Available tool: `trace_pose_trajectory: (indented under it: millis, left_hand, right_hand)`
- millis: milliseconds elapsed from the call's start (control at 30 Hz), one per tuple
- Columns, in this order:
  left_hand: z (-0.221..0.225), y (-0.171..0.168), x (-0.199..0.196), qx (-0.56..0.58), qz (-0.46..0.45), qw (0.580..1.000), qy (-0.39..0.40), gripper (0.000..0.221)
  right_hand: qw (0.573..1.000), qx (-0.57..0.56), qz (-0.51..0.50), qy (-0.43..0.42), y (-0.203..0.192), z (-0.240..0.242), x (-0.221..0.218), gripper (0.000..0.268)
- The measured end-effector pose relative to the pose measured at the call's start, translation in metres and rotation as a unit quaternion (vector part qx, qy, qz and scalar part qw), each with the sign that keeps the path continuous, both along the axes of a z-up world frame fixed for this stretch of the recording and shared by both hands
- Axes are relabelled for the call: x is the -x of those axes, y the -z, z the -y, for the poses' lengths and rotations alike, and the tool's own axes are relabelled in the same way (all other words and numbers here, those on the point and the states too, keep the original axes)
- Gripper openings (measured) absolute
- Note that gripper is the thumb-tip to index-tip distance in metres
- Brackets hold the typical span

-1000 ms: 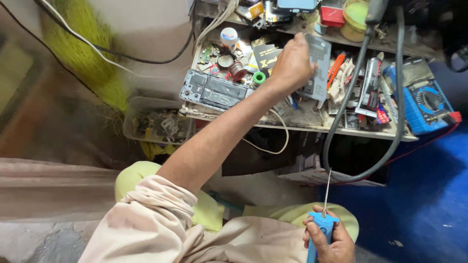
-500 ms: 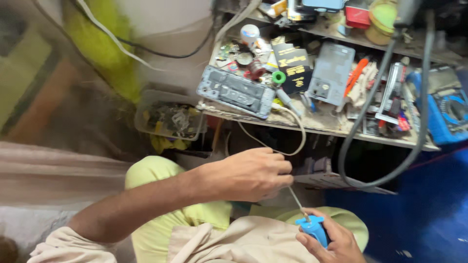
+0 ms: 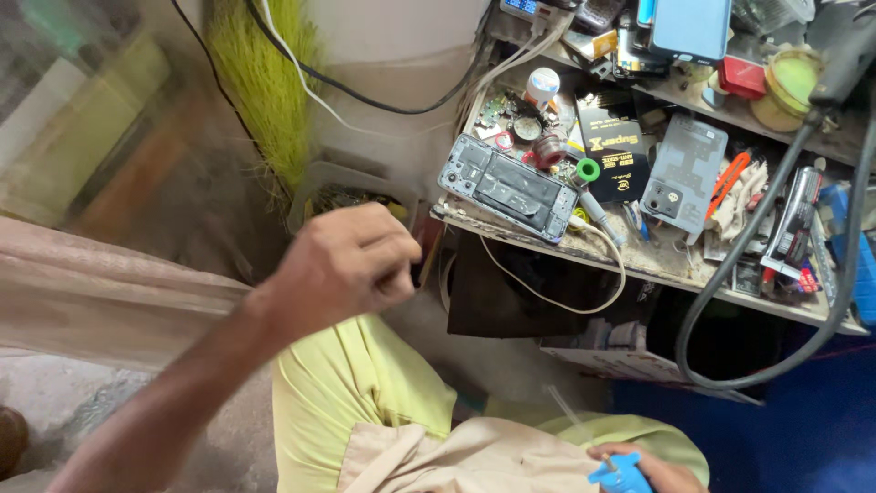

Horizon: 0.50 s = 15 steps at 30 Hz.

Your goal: The person uses a blue electric screwdriver to remove screws from a smartphone's back cover and internal frame. They then use a flashlight to inspect the interior and handle a new battery before placing the phone on the workbench.

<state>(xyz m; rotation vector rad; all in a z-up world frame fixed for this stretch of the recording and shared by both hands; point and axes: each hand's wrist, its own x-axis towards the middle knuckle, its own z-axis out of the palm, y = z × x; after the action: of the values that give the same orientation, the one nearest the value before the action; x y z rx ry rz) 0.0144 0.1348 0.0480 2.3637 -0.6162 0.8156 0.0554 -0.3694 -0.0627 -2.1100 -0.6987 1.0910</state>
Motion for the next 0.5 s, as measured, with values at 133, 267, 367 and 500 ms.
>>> trace_pose_trajectory:
  millis: [133,267,367,500]
  left_hand:
    - [-0.025,0.035,-0.013,0.093,-0.118,0.984,-0.093,0.032]
    - [-0.021,0.071,-0.079,0.241,-0.243,0.926,-0.162,0.051]
    - [-0.01,0.09,-0.114,0.41,-0.359,0.83,-0.121,0.047]
    - [0.0,0.097,-0.127,0.473,-0.327,0.81,-0.115,0.036]
  right_hand:
    - [0.966,-0.049,-0.08,0.239,-0.016,-0.006,0.0,0.064]
    - [0.957,-0.035,-0.11,0.265,-0.028,-0.039,-0.003,0.063]
    - [0.953,-0.075,-0.11,0.274,-0.032,-0.054,-0.003,0.061]
    - [0.95,-0.069,-0.069,0.297,-0.032,-0.045,-0.001,0.058]
